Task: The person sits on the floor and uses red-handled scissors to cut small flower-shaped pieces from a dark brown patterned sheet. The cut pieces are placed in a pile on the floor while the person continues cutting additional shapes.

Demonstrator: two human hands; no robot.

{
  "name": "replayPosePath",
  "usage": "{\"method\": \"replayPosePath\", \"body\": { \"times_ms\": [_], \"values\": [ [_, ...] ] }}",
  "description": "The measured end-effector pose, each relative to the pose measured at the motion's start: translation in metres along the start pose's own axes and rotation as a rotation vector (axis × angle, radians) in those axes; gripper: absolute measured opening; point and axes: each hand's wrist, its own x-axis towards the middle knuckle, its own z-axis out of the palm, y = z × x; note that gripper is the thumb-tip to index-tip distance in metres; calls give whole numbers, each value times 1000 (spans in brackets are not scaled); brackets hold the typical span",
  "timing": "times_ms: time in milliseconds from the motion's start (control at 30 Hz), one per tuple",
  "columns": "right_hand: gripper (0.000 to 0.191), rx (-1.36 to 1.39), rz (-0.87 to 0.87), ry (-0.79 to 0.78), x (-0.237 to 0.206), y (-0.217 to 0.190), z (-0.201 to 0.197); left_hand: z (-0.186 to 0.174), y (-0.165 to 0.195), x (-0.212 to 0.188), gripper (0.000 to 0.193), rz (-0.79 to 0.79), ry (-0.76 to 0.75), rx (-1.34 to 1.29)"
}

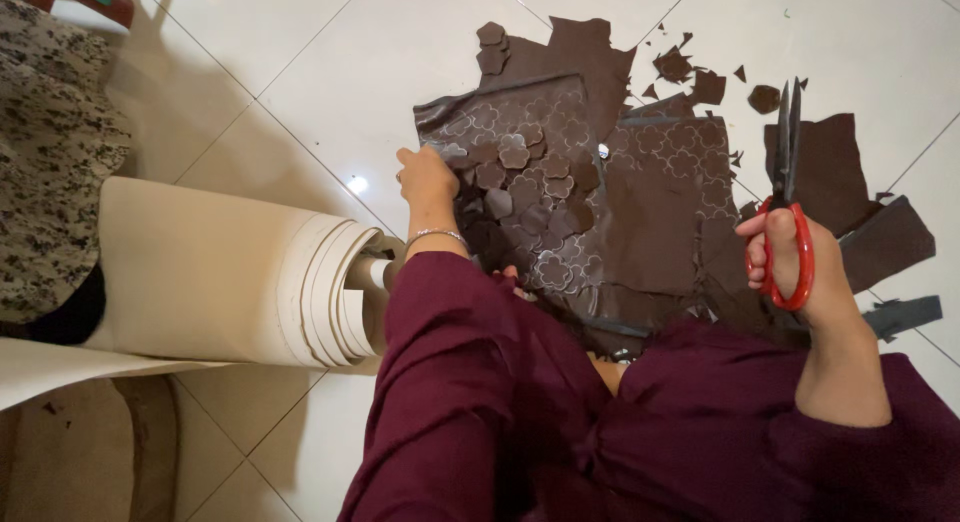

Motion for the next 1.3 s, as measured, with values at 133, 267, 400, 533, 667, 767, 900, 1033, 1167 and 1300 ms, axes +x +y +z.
{"method": "replayPosePath", "body": {
  "times_ms": [133, 267, 400, 533, 667, 767, 900, 1033, 1167, 1300],
  "values": [
    [73, 5, -21, -27, 7, 4, 6, 8, -6, 14, 21, 183, 267, -59],
    [73, -30, -18, -30, 16, 6, 9, 13, 11, 22, 25, 395, 244, -42],
    [71, -13, -17, -46, 16, 11, 13, 19, 34, 1, 34, 474, -86, 41],
    [69, -30, 17, -42, 19, 9, 14, 23, 48, -20, 104, 434, -423, 300],
    [67, -42, -8, -49, 15, 10, 15, 40, 45, -18, 115, 534, -326, 443],
    [65, -80, -30, -42, 19, 10, 13, 56, 45, -14, 94, 575, -227, 410],
    [63, -27, -54, -52, 13, 15, 13, 67, 56, -23, 40, 573, -4, 487],
    [62, -40, -44, -51, 12, 13, 13, 77, 83, -66, 33, 749, 150, 668],
    [62, -37, -21, -42, 8, 11, 12, 117, 107, -132, 69, 993, -115, 661],
    [61, -5, -29, -32, 2, 14, 8, 168, 112, -173, 59, 1093, -18, 715]
  ]
}}
